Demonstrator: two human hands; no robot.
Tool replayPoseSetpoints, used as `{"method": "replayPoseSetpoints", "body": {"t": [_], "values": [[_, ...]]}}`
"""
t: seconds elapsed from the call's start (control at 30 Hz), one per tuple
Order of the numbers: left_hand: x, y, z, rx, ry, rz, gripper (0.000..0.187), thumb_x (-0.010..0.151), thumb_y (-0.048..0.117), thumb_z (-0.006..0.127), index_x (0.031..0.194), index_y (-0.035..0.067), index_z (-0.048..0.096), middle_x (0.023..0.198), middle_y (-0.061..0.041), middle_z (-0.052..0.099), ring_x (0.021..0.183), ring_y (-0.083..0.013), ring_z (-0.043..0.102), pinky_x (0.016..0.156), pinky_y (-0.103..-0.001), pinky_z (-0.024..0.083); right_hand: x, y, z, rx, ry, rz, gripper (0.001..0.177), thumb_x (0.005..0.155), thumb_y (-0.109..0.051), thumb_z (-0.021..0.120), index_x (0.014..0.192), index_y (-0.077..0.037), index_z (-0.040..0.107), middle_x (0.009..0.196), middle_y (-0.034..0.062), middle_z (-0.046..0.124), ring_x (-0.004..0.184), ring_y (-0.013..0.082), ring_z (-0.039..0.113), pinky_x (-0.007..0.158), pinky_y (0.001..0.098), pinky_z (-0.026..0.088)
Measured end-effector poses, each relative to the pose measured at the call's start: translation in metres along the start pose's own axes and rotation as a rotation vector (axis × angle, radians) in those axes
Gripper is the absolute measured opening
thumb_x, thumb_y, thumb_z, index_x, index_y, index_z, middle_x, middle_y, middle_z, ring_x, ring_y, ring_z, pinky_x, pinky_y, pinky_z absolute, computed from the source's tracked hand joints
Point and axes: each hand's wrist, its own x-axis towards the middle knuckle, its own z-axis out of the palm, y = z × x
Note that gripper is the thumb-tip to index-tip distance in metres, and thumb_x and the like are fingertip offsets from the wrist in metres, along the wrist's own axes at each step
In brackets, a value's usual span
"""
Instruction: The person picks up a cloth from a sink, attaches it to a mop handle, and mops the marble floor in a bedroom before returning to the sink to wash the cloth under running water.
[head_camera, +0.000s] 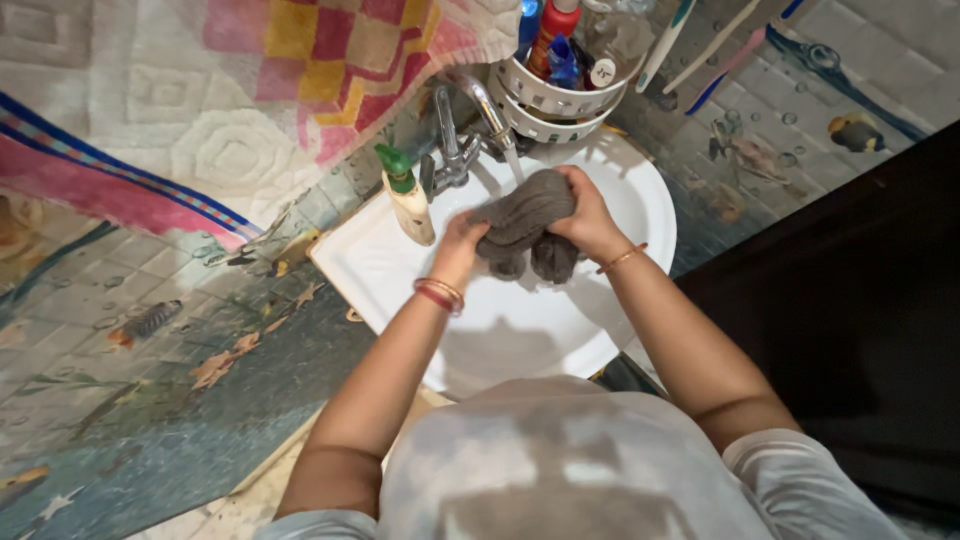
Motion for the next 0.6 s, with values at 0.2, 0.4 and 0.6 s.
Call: {"method": "replayPoseSetpoints", "body": {"t": [0.2,0.4,0.6], "values": [[-0.018,-0.008,0.054,-0.589,-0.047,-0.773,0.06,0.103,0.058,0.031,0.144,0.018,0.051,0.137,-0.01,0.059,0.118,-0.0359,0.057,0.091,-0.064,0.039,-0.009,-0.017,0.04,0.053,-0.136,-0.107,0.07,0.069,0.009,0.065,0.137,0.003,0.055,0.129,0.01,0.062,0.122,0.0196,0.06,0.11,0.033,0.048],[0.01,-0.059,0.051,-1.008,-0.194,-0.268,0.054,0.105,0.051,0.041,0.13,0.008,0.061,0.125,-0.01,0.068,0.113,-0.0277,0.066,0.101,-0.042,0.053,-0.023,-0.007,0.03,0.717,-0.12,0.048,0.073,0.072,0.002,0.062,0.144,0.003,0.049,0.137,0.014,0.06,0.127,0.0264,0.059,0.114,0.039,0.045],[0.027,-0.065,0.038,-0.593,0.094,-0.049,0.036,0.104,0.033,0.06,0.121,0.003,0.069,0.117,-0.01,0.073,0.106,-0.0235,0.069,0.095,-0.038,0.055,-0.021,0.027,0.036,0.84,0.264,0.035,0.069,0.09,-0.039,0.054,0.151,-0.011,0.042,0.138,0.0128,0.058,0.128,0.0274,0.057,0.115,0.0418,0.043]]}}
